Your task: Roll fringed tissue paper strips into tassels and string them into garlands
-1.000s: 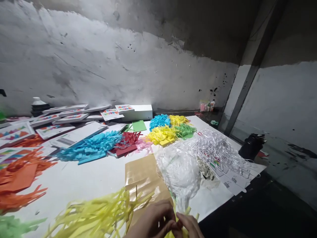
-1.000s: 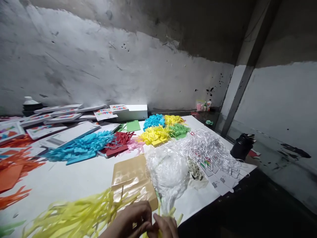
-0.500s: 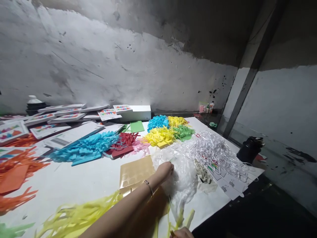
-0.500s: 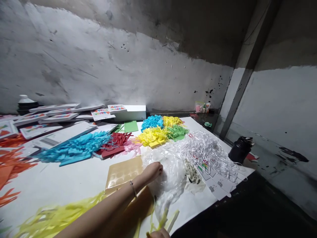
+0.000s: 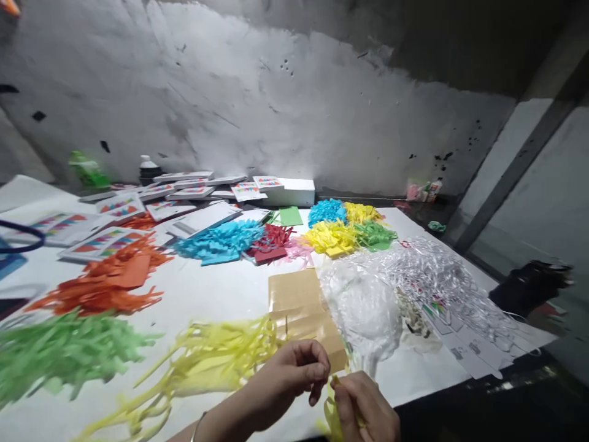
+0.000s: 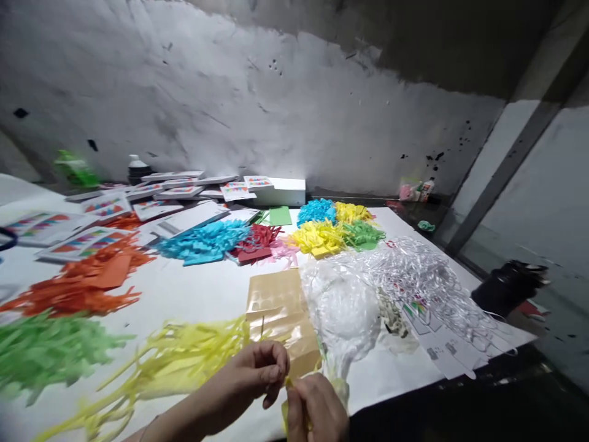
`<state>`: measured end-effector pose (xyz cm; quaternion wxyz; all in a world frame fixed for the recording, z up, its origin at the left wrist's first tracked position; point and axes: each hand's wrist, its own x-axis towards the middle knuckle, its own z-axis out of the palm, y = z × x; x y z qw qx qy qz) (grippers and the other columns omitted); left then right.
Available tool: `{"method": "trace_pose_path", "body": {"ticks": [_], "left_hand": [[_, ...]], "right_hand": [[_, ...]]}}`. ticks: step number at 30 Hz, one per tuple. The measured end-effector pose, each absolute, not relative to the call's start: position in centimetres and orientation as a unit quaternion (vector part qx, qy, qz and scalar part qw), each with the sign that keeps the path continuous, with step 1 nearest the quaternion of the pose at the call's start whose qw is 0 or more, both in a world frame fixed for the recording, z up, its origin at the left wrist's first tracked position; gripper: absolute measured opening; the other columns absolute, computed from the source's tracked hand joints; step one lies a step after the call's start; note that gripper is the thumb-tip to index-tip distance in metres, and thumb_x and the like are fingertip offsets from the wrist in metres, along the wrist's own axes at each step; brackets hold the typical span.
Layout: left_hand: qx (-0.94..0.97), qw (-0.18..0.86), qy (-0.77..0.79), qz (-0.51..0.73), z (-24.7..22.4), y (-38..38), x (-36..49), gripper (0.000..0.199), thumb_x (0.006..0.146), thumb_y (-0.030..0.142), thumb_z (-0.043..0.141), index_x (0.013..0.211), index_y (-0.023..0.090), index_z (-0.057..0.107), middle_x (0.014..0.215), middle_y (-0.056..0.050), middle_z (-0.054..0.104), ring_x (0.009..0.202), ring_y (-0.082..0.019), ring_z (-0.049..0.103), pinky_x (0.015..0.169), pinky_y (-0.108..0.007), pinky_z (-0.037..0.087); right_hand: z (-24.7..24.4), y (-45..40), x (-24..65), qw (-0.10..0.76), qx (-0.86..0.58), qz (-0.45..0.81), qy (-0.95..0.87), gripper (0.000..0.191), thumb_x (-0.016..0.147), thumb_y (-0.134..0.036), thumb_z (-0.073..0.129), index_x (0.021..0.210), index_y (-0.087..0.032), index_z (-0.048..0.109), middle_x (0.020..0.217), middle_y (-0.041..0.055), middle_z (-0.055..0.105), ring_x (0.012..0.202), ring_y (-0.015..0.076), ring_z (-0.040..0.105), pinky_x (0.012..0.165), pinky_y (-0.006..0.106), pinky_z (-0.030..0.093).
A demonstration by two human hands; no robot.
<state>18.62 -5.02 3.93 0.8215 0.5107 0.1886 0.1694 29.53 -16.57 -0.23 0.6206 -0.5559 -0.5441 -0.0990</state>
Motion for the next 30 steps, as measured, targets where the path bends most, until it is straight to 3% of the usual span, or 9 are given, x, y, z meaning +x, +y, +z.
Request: {"method": "trace_pose_path", "body": {"ticks": [5, 14, 19, 22, 25, 30], "left_hand": [[0.440, 0.843, 0.203, 0.236, 2.9, -5.7, 14.5, 0.038, 0.067, 0.041, 0.090, 0.073, 0.012, 0.066, 0.060, 0.002, 0.055, 0.051, -0.008, 0.048, 0.049, -0.020, 0.040], [0.564, 0.749, 0.234, 0.256, 3.7, -5.5, 9.3, 0.035, 0.077, 0.043, 0.081, 0.075, 0.012, 0.065, 0.067, 0.000, 0.057, 0.060, -0.011, 0.050, 0.058, -0.022, 0.041], [0.651, 0.667, 0.255, 0.258, 4.5, -5.1, 7.3, 0.016, 0.083, 0.029, 0.070, 0.077, 0.014, 0.068, 0.072, -0.002, 0.061, 0.066, -0.014, 0.054, 0.063, -0.024, 0.043], [0.688, 0.613, 0.283, 0.265, 4.7, -5.0, 6.5, 0.004, 0.079, 0.018, 0.067, 0.077, 0.016, 0.070, 0.071, -0.001, 0.064, 0.069, -0.015, 0.056, 0.065, -0.024, 0.043], [0.651, 0.643, 0.307, 0.260, 4.5, -5.0, 5.9, 0.004, 0.073, 0.015, 0.068, 0.077, 0.016, 0.070, 0.068, 0.000, 0.064, 0.065, -0.014, 0.057, 0.063, -0.023, 0.044], [0.605, 0.699, 0.299, 0.237, 3.9, -4.7, 4.9, 0.013, 0.078, 0.026, 0.068, 0.076, 0.014, 0.072, 0.064, -0.002, 0.065, 0.059, -0.015, 0.059, 0.060, -0.024, 0.046]], "right_hand": [[-0.3, -15.4, 26.1, 0.569, -0.555, -0.057, -0.605, 0.020, 0.094, -0.009, 0.049, 0.082, -0.021, 0.060, 0.066, 0.0004, 0.062, 0.060, 0.0139, 0.059, 0.059, 0.024, 0.044], [2.0, -15.1, 24.6, 0.433, -0.554, -0.017, -0.711, 0.024, 0.097, -0.014, 0.047, 0.075, -0.021, 0.055, 0.065, -0.0012, 0.056, 0.062, 0.0127, 0.055, 0.059, 0.024, 0.040], [2.1, -14.5, 23.1, 0.482, -0.545, 0.100, -0.678, 0.028, 0.104, -0.034, 0.041, 0.088, -0.023, 0.061, 0.073, -0.0006, 0.064, 0.066, 0.0123, 0.063, 0.060, 0.021, 0.047], [1.4, -14.2, 22.2, 0.489, -0.549, 0.075, -0.673, 0.031, 0.104, -0.032, 0.042, 0.081, -0.023, 0.060, 0.067, -0.0019, 0.061, 0.058, 0.0109, 0.061, 0.054, 0.020, 0.045], [0.6, -14.1, 21.6, 0.486, -0.552, 0.060, -0.674, 0.029, 0.103, -0.028, 0.042, 0.080, -0.023, 0.059, 0.065, -0.0014, 0.059, 0.057, 0.0115, 0.059, 0.052, 0.021, 0.043], [-0.3, -14.0, 21.0, 0.482, -0.549, 0.087, -0.677, 0.026, 0.103, -0.030, 0.043, 0.087, -0.023, 0.061, 0.071, -0.0004, 0.062, 0.063, 0.0124, 0.062, 0.058, 0.021, 0.046]]}}
